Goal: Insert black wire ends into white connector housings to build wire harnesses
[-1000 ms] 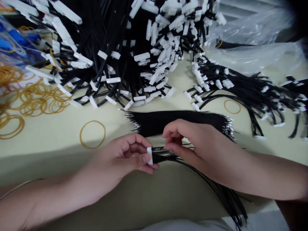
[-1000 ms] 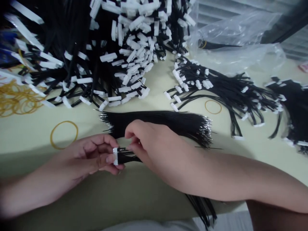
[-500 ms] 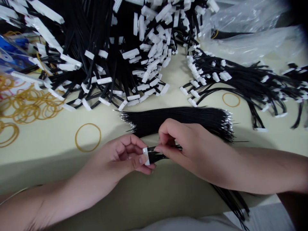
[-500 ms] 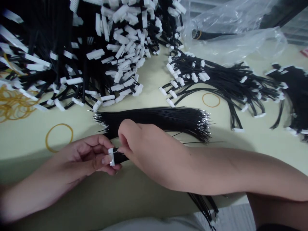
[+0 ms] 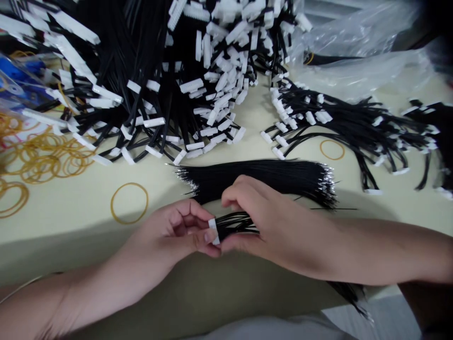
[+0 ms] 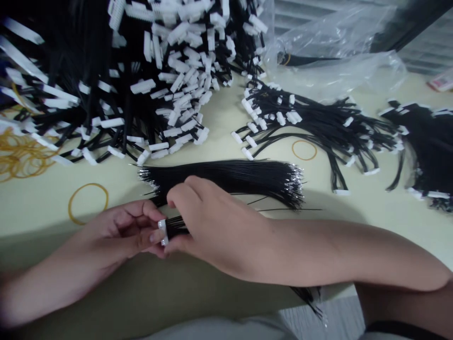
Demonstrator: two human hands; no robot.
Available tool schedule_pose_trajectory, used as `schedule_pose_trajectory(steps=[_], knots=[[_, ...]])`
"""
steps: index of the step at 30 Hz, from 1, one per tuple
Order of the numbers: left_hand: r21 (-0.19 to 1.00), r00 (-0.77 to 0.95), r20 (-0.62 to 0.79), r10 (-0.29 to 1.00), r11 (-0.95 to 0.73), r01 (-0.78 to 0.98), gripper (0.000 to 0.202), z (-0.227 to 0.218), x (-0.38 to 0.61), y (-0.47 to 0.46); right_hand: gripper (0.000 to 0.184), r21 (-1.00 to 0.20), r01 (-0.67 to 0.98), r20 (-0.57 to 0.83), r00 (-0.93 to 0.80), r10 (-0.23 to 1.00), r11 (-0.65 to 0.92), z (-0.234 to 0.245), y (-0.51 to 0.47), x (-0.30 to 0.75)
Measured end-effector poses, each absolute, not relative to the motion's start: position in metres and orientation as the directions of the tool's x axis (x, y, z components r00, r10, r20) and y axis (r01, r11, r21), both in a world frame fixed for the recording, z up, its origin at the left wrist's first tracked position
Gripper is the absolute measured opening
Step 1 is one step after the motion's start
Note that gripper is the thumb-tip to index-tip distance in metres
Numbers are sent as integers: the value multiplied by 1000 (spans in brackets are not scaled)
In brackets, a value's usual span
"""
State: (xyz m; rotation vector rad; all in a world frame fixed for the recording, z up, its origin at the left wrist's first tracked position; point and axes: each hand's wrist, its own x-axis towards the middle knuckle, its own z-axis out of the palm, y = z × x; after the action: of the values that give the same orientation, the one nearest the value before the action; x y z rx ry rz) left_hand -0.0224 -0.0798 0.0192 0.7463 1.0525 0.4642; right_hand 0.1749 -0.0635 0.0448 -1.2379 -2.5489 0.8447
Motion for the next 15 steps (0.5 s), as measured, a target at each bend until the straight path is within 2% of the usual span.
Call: schedule_pose_trajectory(steps=[2, 3, 6, 9, 11, 13, 15], knots=[[764, 446, -579, 683, 645, 6, 19, 27, -24, -84, 49, -465, 644, -72, -711, 700, 607, 48, -68, 186], [788, 453, -560, 694, 615, 33, 19, 32, -25, -87, 47, -422, 634, -78, -738, 670, 648, 47, -72, 191], [878, 477, -477, 738, 421, 227, 17, 46, -30, -92, 11, -396, 648, -75, -729, 680, 651, 46, -83, 205], [893, 463, -310, 831, 87, 441, 24, 49, -31, -86, 24, -401, 691, -1, -657, 754, 602, 54, -94, 213], [815, 470, -112, 876, -190, 547, 33, 44, -23, -76, 28, -384, 679, 79, -651, 755, 626, 65, -103, 217], [670, 547, 63, 835, -441, 597, 45, 37, -9, -66, 29, -371, 650, 161, -658, 736, 663, 72, -115, 226], [595, 631, 26, 775, -519, 613, 61, 30, 4, -56, 27, -342, 642, 255, -639, 726, 686, 66, -126, 242]])
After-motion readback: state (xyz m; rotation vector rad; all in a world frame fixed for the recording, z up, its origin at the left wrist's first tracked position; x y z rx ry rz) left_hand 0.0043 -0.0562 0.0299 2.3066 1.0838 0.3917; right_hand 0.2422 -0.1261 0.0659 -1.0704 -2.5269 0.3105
